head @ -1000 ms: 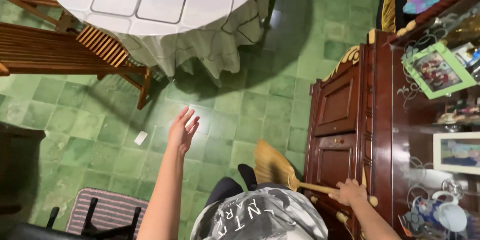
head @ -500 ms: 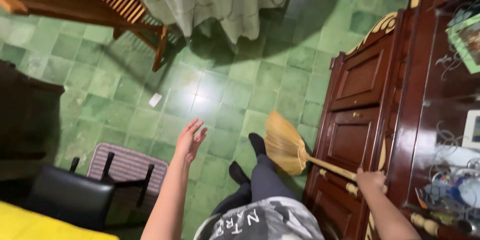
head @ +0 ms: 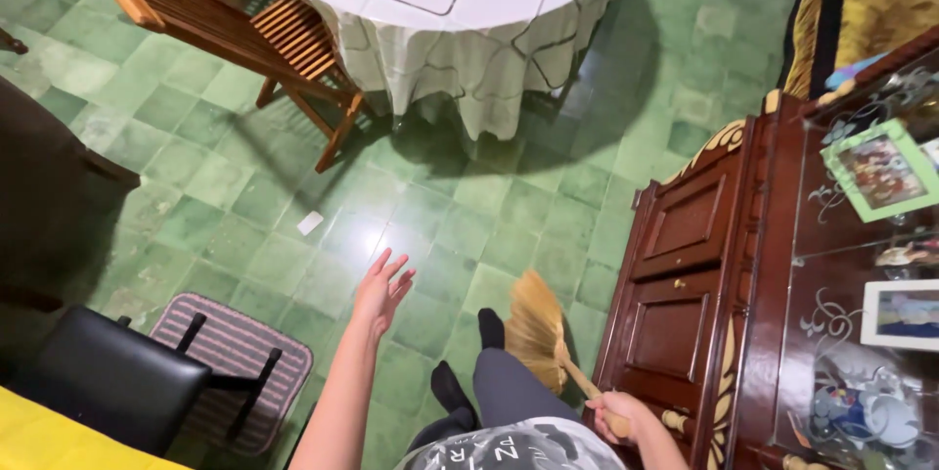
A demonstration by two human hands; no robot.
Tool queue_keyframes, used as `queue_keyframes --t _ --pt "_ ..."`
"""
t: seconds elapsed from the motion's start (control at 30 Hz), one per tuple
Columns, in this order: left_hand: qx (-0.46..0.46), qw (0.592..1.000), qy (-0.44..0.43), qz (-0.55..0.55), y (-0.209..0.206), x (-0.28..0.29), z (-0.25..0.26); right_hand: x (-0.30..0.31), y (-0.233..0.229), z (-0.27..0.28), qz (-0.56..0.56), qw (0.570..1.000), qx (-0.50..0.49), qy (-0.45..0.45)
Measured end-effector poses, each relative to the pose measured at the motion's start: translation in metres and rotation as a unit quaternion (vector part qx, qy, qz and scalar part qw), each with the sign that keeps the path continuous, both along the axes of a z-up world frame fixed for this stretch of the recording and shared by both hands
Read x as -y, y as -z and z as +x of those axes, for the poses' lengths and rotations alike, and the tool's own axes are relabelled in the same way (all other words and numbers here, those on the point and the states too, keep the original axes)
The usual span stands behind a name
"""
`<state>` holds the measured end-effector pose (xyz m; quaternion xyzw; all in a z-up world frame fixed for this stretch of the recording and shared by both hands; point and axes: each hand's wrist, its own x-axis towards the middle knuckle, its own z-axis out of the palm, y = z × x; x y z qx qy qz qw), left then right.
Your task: Sweeping the floor with a traditional grass broom around furniture.
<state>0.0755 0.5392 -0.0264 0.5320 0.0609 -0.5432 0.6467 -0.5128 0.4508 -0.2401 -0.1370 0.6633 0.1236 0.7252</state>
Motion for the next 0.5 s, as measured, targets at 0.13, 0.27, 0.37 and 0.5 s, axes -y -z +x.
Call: queue_keyframes --t 0.13,0.27,0.37,0.5 --pt "0.004 1.000 -0.019 -0.007 -0.011 0.007 0.001 0.027 -0.125 0.023 -0.036 0.994 -0.025 -0.096" --pt "0.005 1.000 -0.019 0.013 -0.022 0.020 0.002 0.047 -0.144 0.037 -0.155 0.976 0.031 -0.151" --pt "-0.006 0.999 -0.029 0.013 -0.020 0.025 -0.001 0.080 -0.153 0.065 -0.220 0.956 -0.005 -0.192" --pt "-0.002 0.999 -0.045 0.020 -0.014 0.041 0.007 0.161 -0.152 0.089 -0.241 0.960 -0.015 -0.140"
